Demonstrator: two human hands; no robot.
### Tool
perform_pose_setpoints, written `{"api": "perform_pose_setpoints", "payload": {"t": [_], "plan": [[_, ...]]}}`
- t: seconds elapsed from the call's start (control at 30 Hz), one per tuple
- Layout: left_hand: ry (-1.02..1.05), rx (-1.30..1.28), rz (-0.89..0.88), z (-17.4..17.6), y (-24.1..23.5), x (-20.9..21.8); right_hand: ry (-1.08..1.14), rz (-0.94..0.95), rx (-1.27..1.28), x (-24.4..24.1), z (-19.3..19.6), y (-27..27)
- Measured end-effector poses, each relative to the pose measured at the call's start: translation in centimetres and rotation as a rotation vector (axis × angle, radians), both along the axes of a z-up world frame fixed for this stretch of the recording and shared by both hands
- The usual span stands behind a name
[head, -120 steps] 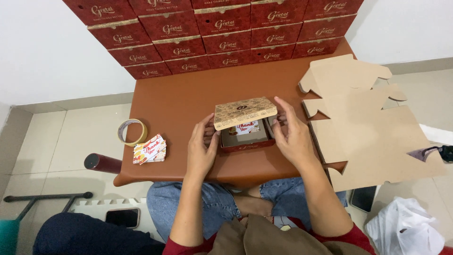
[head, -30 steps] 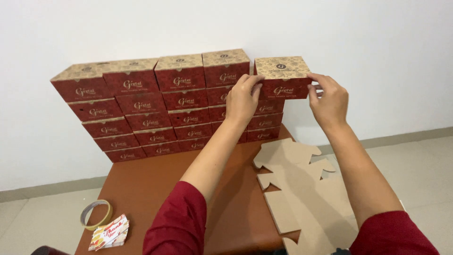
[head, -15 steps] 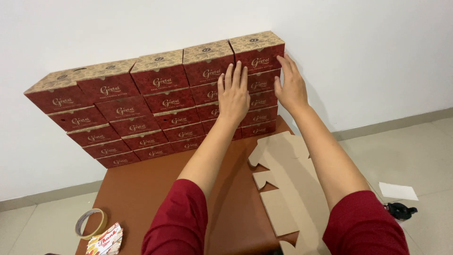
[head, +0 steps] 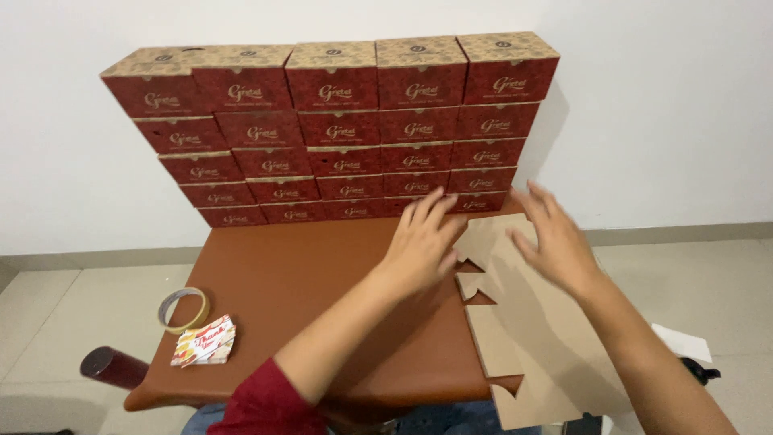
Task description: The person assembles flat cardboard pieces into small boxes by folding the sides and tucking the flaps. They place a small wrapped item inside each box, close the lid, and stack the finished boxes against a wall.
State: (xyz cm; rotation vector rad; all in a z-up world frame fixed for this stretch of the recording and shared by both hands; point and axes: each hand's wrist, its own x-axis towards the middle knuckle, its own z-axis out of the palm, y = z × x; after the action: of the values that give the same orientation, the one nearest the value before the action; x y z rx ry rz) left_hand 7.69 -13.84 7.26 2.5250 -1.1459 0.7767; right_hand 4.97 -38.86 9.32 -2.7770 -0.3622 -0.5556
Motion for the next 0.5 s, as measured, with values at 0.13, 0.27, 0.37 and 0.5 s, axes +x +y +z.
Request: {"api": "perform_pose_setpoints", "payload": {"t": [0.13,0.27,0.37,0.5], "plan": [[0.392,0.08,0.071,-6.7,7.1,-8.3,0.419,-0.044,-0.069,-8.9,-6.4,2.4],[0.425,-0.096,0.146,-14.1,10.6,-11.5,0.495,-0.111,-0.119,-11.8,-16.1,2.3],[0.554,-0.037,0.187,-12.2,11.2,-13.2,0.533,-0.145,-0.071,-13.6,-14.7,4.8],[0.603,-0.003,0.215,-11.7,11.4,-13.7,0.465,-0.171,-0.009,-14.0,-13.9,5.6]]}}
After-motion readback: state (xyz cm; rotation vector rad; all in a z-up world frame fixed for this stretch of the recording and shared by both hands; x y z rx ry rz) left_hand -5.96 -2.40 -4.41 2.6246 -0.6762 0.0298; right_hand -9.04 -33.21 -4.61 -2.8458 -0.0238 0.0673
